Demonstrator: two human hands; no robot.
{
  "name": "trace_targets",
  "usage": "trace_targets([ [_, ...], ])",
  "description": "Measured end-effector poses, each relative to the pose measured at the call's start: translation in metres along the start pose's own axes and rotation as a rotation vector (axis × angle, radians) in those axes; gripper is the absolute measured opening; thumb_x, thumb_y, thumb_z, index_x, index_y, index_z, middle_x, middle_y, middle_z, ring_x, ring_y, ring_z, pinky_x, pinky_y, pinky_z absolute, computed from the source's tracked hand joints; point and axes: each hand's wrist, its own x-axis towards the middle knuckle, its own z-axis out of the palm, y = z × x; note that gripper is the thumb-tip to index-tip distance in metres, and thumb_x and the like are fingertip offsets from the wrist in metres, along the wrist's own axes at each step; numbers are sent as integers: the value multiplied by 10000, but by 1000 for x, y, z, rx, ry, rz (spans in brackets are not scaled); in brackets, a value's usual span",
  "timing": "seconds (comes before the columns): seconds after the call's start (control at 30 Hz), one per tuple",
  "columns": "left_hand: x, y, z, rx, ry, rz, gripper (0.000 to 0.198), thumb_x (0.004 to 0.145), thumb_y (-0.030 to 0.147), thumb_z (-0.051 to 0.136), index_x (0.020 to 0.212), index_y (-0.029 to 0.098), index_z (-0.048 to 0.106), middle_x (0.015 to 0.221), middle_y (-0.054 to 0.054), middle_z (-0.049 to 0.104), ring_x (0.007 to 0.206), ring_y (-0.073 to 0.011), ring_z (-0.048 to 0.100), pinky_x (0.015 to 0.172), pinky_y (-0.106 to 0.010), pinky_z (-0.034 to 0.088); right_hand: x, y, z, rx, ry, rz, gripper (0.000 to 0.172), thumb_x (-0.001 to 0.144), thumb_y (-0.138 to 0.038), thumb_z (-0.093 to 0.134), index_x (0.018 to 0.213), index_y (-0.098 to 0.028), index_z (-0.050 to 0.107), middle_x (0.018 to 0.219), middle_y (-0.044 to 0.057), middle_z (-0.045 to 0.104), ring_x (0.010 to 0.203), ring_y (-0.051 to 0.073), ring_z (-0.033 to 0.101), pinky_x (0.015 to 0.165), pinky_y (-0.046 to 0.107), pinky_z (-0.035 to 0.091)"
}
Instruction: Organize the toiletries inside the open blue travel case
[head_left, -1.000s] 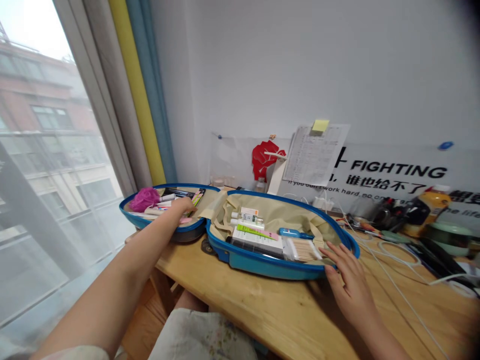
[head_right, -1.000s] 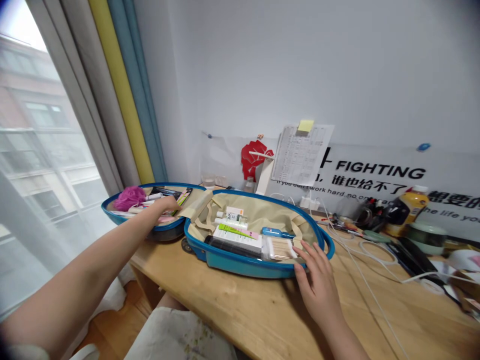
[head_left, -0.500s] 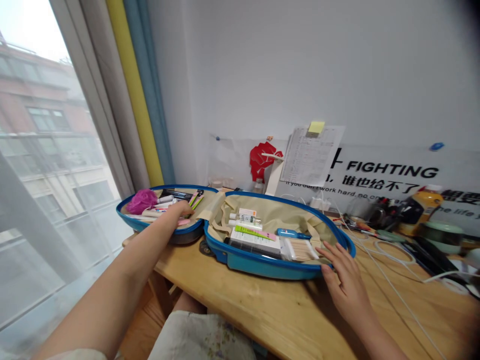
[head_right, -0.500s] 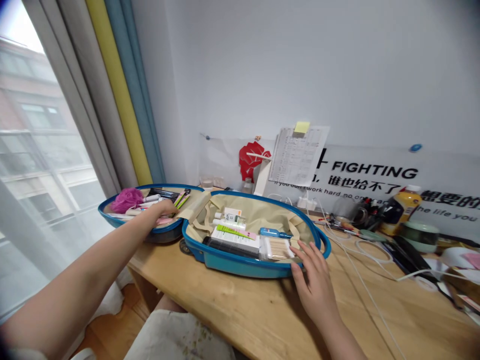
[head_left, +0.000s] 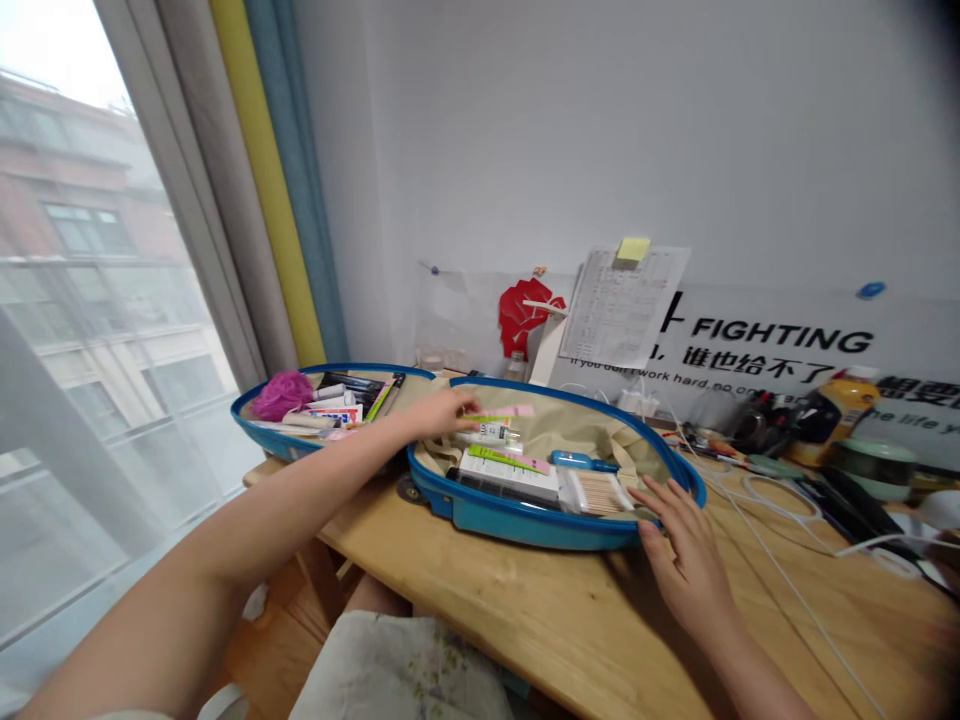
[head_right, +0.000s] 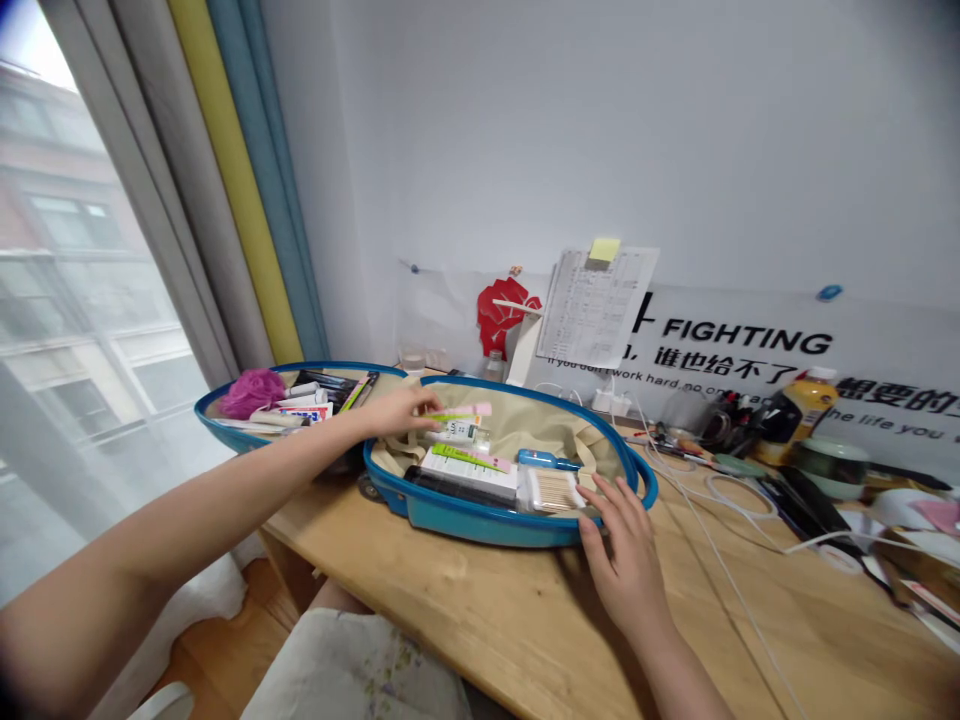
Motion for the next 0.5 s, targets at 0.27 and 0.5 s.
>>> trace_targets([
  [0.27,3,30,34,204,-240,101,300,766,394,678,980,199,599,1009,-50,632,915,-188,602,743,-244,427,0,3,1,-13,7,-11,356,909,-402,374,1147,-243,584,1260,79,585,1277,281,437,989,520,412],
  [0.5,8,36,34,238,-318,47,312,776,433,653,964,192,589,1031,-71,623,933,-212,602,726,-263,440,0,3,1,-17,4,-16,347,908,-397,377,1128,-232,589,1258,84,586,1276,284,436,985,516,416],
])
